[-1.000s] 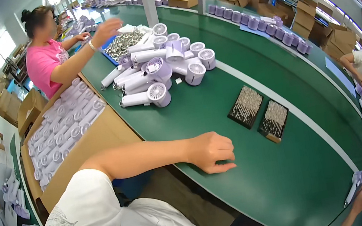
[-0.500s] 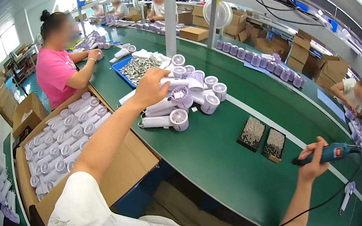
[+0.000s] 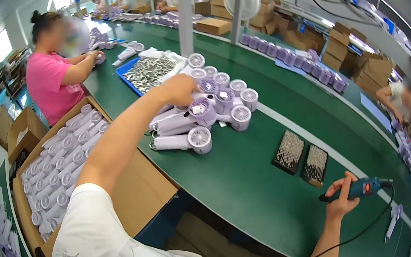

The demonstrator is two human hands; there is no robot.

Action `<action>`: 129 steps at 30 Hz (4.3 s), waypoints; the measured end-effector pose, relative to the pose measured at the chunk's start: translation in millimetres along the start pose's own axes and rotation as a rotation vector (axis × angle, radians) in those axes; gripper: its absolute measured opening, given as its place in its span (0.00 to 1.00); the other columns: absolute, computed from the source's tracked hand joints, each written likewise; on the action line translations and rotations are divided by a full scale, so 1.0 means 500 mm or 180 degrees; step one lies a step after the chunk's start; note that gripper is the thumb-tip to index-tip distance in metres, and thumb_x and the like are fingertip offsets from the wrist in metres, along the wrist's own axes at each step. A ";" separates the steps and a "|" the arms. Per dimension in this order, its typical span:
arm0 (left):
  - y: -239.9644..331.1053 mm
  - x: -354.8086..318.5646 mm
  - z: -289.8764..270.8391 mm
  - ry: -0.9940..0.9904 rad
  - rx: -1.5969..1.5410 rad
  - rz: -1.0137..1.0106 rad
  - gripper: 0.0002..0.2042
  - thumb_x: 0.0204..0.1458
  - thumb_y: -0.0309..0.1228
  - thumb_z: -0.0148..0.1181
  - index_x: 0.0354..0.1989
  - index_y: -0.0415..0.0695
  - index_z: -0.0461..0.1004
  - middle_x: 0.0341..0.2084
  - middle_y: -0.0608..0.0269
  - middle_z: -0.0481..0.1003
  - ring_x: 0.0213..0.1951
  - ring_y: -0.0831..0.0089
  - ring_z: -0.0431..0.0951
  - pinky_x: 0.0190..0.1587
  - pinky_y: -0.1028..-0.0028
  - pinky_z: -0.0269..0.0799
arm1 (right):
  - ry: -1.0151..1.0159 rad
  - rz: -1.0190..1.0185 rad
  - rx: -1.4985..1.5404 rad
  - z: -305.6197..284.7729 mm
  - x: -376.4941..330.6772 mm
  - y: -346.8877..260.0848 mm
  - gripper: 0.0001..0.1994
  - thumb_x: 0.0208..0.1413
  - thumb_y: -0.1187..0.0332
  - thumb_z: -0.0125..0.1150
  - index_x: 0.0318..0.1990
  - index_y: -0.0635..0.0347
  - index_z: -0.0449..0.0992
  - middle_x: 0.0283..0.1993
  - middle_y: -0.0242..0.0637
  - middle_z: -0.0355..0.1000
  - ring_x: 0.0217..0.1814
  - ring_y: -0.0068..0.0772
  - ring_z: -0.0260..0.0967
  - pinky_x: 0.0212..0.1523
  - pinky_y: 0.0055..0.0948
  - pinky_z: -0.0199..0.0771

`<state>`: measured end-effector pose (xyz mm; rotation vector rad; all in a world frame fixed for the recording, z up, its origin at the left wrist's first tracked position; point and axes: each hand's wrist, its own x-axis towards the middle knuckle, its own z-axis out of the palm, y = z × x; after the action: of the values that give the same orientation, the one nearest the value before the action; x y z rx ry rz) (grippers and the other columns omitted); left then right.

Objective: The person arranges screw trays on the assembly table and assembles portable fans by picking up screws and driving them into the fan components using an electric screwdriver.

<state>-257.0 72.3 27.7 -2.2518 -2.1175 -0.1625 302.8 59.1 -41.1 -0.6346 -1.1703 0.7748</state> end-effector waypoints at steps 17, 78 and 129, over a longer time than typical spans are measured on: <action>-0.051 0.005 0.026 0.0898 -0.0602 0.0910 0.16 0.42 0.31 0.71 0.42 0.44 0.83 0.39 0.51 0.76 0.49 0.51 0.72 0.55 0.59 0.68 | -0.0209 -0.0002 -0.0211 0.001 -0.005 -0.002 0.09 0.67 0.72 0.56 0.49 0.70 0.73 0.24 0.36 0.71 0.15 0.24 0.64 0.18 0.24 0.66; 0.811 -0.151 0.081 0.1282 -0.7384 -0.0401 0.22 0.60 0.36 0.66 0.55 0.33 0.69 0.43 0.57 0.80 0.47 0.74 0.79 0.51 0.74 0.74 | -0.0938 -0.1007 -0.1346 0.053 -0.099 -0.061 0.21 0.50 0.76 0.74 0.51 0.67 0.74 0.49 0.40 0.72 0.43 0.30 0.71 0.37 0.24 0.69; 0.692 -0.206 0.039 -0.0654 -0.6755 0.0005 0.21 0.70 0.38 0.49 0.60 0.30 0.65 0.54 0.39 0.74 0.58 0.49 0.76 0.60 0.55 0.74 | -0.1899 -0.4124 -0.2260 0.064 -0.088 -0.115 0.20 0.45 0.75 0.65 0.50 0.57 0.77 0.49 0.48 0.79 0.24 0.29 0.65 0.24 0.25 0.69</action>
<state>82.8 -49.9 10.4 -2.3830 -1.8122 -3.5414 275.0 -9.0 -11.9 -0.0682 -2.0572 -0.6469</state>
